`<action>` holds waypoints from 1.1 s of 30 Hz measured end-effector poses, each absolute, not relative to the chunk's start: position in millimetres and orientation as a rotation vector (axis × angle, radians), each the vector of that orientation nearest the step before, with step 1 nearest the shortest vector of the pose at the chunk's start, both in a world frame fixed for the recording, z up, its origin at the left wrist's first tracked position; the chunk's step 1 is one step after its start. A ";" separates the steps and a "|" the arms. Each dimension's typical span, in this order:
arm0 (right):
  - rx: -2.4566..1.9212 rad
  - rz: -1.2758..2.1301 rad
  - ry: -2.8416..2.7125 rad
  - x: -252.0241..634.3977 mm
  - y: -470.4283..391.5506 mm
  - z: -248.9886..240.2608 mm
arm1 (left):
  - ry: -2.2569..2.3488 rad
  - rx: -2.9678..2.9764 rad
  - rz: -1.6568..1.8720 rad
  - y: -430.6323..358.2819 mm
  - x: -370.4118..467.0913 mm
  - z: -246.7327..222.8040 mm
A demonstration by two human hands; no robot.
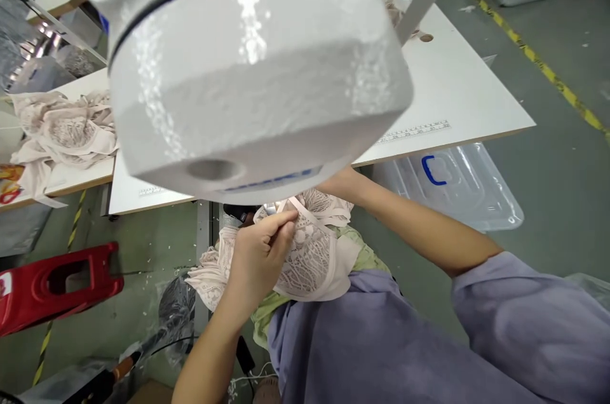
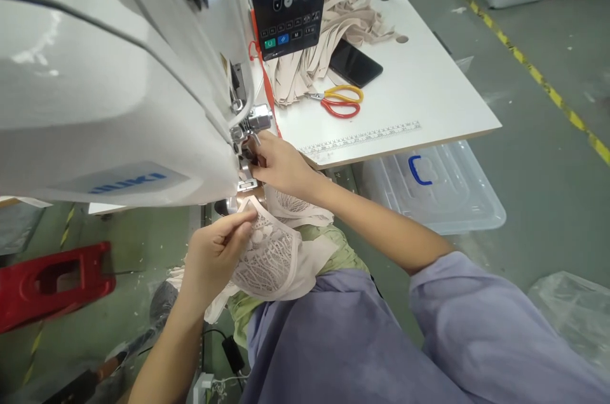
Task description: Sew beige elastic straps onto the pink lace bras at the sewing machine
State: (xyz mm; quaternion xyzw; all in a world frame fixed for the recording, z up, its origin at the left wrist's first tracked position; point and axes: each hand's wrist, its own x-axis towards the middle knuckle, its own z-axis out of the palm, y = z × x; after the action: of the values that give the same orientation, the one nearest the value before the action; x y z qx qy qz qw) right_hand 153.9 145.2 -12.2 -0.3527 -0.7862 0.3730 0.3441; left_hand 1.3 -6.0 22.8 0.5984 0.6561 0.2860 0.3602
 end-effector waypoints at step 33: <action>-0.903 1.097 -2.063 161.0 151.7 -2.3 | 1.803 1.651 0.710 19.0 0.5 26.4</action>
State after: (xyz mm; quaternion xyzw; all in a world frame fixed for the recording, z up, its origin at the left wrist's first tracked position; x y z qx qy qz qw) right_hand 161.0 151.7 -2.3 -0.3425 -0.7820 0.4161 0.3130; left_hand 0.5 19.0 26.4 0.6200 0.6770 0.2666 0.2935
